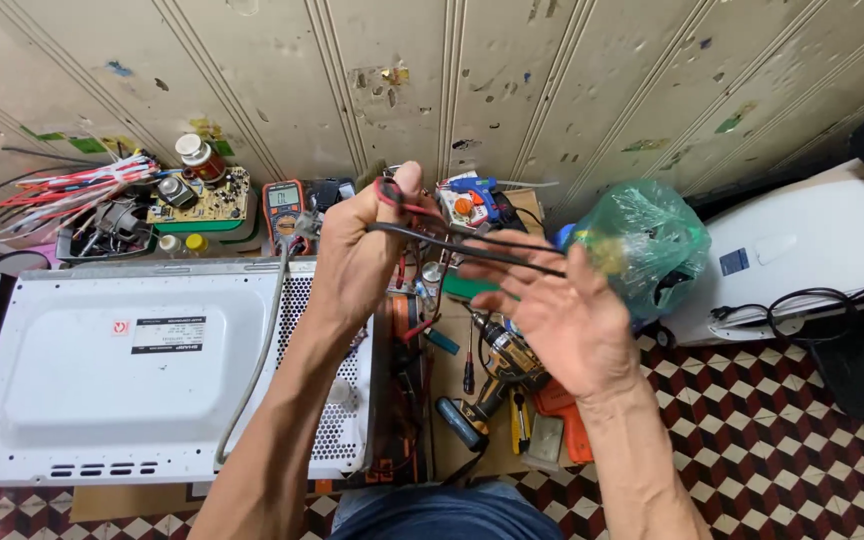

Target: The recorder is repairing a microwave by unscrewing components, examining internal wiring, and removing the outer casing.

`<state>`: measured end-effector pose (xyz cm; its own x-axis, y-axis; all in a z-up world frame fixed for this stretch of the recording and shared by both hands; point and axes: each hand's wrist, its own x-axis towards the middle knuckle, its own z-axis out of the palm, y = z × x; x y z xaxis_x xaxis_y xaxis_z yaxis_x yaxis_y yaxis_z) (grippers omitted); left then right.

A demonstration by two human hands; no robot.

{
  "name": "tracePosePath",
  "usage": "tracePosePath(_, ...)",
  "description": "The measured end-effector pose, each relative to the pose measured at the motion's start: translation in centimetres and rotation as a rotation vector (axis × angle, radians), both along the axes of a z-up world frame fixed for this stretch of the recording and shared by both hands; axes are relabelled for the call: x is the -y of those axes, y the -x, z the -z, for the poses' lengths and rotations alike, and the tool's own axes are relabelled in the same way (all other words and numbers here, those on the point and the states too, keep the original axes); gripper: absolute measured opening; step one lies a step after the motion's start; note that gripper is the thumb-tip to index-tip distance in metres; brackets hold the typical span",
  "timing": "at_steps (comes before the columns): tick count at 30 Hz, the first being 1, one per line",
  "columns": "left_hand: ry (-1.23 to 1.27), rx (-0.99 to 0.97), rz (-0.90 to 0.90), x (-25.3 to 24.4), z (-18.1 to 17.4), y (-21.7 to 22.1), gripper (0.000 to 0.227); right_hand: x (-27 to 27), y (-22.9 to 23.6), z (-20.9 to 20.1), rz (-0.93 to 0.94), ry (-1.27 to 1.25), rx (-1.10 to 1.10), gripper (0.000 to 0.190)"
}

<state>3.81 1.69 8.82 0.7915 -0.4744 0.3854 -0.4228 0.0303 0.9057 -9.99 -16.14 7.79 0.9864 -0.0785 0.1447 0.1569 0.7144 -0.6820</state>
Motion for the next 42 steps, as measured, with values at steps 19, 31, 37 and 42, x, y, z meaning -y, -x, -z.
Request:
tracePosePath(19,-0.021,-0.016,-0.064,-3.2,-5.6,-0.2,0.048,1.0,1.8,0.6,0.386,0.391,0.071,0.031)
tracePosePath(31,-0.146,0.207,-0.044,-5.7,-3.0,-2.0,0.015,-2.3,-16.5,6.8,-0.690,-0.001,-0.122,0.042)
tracePosePath(37,-0.089,0.209,-0.137,-8.7,-4.3,-2.8,0.023,-6.3,-16.1,-3.3,-0.565,0.315,-0.036,0.046)
tracePosePath(42,-0.093,0.155,-0.260,-10.8,-4.7,-3.8,0.023,-8.1,-17.3,-3.3,-0.702,0.594,0.097,0.067)
